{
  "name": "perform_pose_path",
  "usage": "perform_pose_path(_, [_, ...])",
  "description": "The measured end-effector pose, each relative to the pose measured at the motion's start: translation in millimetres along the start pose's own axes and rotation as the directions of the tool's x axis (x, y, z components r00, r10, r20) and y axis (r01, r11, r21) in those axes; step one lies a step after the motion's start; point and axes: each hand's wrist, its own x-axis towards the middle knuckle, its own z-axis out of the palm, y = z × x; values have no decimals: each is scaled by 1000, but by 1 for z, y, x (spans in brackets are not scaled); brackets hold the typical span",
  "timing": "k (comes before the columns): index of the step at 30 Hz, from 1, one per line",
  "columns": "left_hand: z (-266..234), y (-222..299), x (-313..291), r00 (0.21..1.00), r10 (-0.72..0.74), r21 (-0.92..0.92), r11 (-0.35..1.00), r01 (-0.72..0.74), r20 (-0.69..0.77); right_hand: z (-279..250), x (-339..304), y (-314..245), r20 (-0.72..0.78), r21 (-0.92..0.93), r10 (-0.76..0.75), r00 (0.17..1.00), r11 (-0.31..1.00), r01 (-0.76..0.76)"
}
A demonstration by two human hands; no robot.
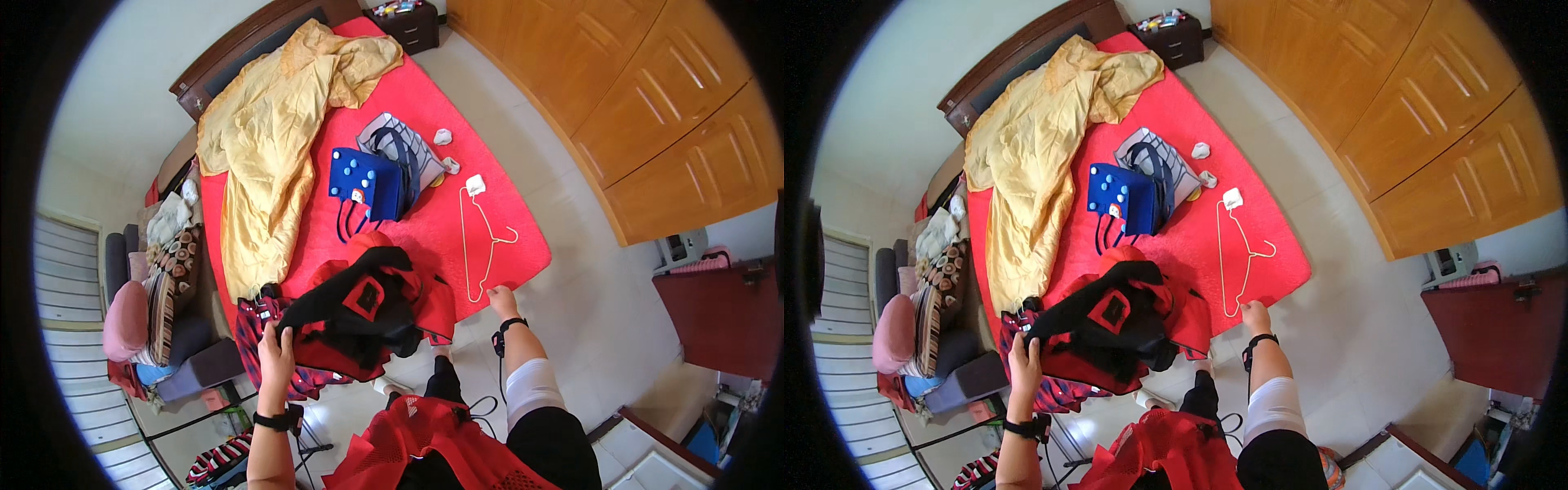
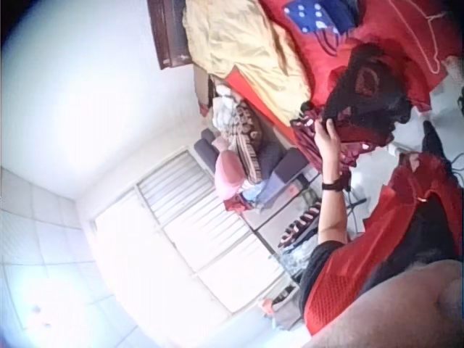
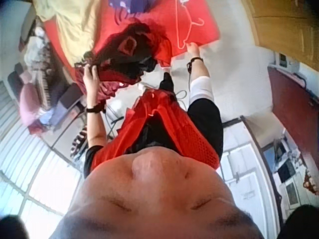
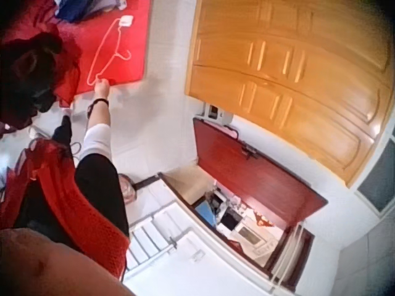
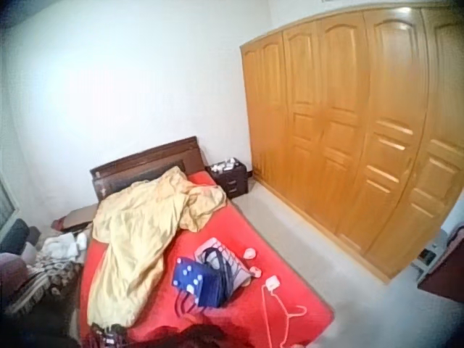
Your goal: The person puts shirts and a jacket onto hangers and hangs them on a rack.
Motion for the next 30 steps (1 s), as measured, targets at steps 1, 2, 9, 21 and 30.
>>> perform_pose_path(1, [-1,5,-3,998,-53,39,998,52,24,4,4,2,26,-33,51,998,998,-51])
perform_pose_path(2, [-1,9,1,995,-87,75,994,82,53,14,12,11,33,-21,62,998,998,-61])
perform_pose_path(9, [20,5,0,992,-123,99,988,120,28,62,63,17,-46,47,207,977,978,-205])
perform_pose_path(21, [29,-4,-9,993,16,187,982,7,-120,72,61,-8,-93,-42,343,935,937,-348])
perform_pose_path(30, [14,-27,-12,976,41,71,997,-26,-216,16,-13,38,-219,251,110,969,966,-53])
